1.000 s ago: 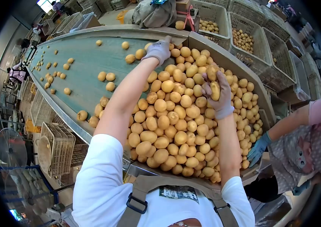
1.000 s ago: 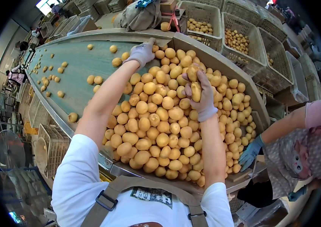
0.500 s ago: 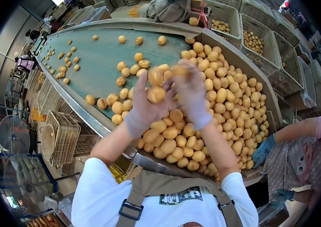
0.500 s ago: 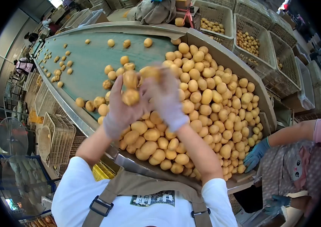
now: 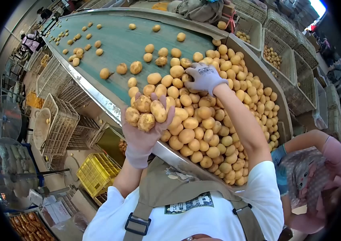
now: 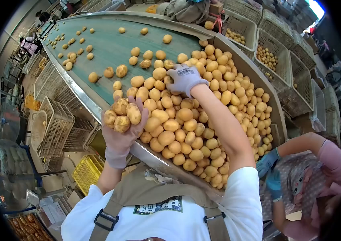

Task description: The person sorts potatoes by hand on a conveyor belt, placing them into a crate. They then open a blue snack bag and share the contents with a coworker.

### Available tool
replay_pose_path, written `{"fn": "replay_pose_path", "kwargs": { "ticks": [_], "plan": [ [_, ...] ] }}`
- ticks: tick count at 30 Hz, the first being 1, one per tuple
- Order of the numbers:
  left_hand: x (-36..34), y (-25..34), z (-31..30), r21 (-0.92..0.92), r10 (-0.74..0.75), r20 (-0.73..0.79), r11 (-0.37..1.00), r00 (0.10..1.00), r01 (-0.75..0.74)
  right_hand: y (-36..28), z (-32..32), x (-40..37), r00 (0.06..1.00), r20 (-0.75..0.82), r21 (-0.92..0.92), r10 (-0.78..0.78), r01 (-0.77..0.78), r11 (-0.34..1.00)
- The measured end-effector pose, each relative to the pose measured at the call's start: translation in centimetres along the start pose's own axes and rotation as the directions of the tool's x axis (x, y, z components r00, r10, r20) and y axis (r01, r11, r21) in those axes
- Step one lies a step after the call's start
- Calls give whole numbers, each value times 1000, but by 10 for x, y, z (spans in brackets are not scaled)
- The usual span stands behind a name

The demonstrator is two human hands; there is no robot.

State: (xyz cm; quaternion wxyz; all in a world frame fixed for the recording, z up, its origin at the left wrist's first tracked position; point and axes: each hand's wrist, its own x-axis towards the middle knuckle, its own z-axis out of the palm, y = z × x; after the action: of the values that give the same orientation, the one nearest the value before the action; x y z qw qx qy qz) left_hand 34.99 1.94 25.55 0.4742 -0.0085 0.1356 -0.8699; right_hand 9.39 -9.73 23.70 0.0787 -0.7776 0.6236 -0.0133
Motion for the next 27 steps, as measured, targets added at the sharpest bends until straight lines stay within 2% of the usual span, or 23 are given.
{"fn": "replay_pose_path", "kwargs": {
  "ticks": [1, 3, 4, 7, 9, 11, 12, 13, 17, 18, 19, 21, 22, 23, 25, 26, 27],
  "plan": [
    [0, 2, -3, -31, -2, 6, 1000, 1000, 2, -4, -6, -2, 999, 36, -75, -8, 10, 997],
    [-6, 6, -11, -83, -6, -8, 997, 1000, 5, -16, 1, 5, 998, 60, -87, -3, 8, 996],
    [-4, 4, -15, 123, 57, 35, 991, 998, -61, -21, 3, 10, 998, 64, -95, 1, 5, 995],
    [-9, 8, -8, 9, 70, -1, 998, 998, -70, -37, 9, 15, 995, 44, -165, 85, -76, 983],
    [-16, 15, -4, 12, 133, -33, 991, 991, -133, -41, 2, 10, 991, 58, -157, 119, -108, 982],
    [-30, 31, -3, 58, 215, -78, 976, 974, -210, -42, -3, 11, 990, 110, -147, 89, -73, 986],
    [-37, 39, -8, 84, 235, -19, 969, 972, -232, -40, -2, 15, 986, 149, -129, 80, -61, 990],
    [-46, 45, -4, 20, 271, -74, 962, 960, -271, -38, -3, 20, 980, 186, -112, 67, -46, 993],
    [-88, 86, -31, 6, 425, 26, 905, 905, -425, -28, 0, 23, 996, 90, 35, -27, 24, 999],
    [-100, 93, -36, 50, 519, -30, 854, 854, -517, -22, 8, 26, 995, 80, 2, -53, 53, 999],
    [-114, 98, -36, 29, 556, -49, 831, 830, -555, -18, 12, 30, 986, 138, 32, -89, 85, 996],
    [-140, 115, -52, 16, 640, -57, 768, 766, -641, -14, 24, 31, 987, 100, 57, -127, 122, 991],
    [-153, 122, -63, 44, 703, -76, 711, 707, -702, -25, 17, 31, 986, 155, 48, -57, 50, 998],
    [-167, 126, -73, 73, 753, -90, 658, 652, -750, -23, 14, 31, 985, 167, 48, -52, 45, 998],
    [-192, 137, -84, 126, 830, -99, 557, 548, -821, -18, 19, 32, 987, 159, 138, 7, -30, 990],
    [-202, 143, -85, 92, 839, -212, 528, 501, -845, -16, 19, 35, 988, 152, 138, -12, -10, 990],
    [-214, 148, -89, 111, 857, -220, 497, 466, -861, -15, 21, 33, 989, 149, 143, -23, 1, 990]
  ]
}}
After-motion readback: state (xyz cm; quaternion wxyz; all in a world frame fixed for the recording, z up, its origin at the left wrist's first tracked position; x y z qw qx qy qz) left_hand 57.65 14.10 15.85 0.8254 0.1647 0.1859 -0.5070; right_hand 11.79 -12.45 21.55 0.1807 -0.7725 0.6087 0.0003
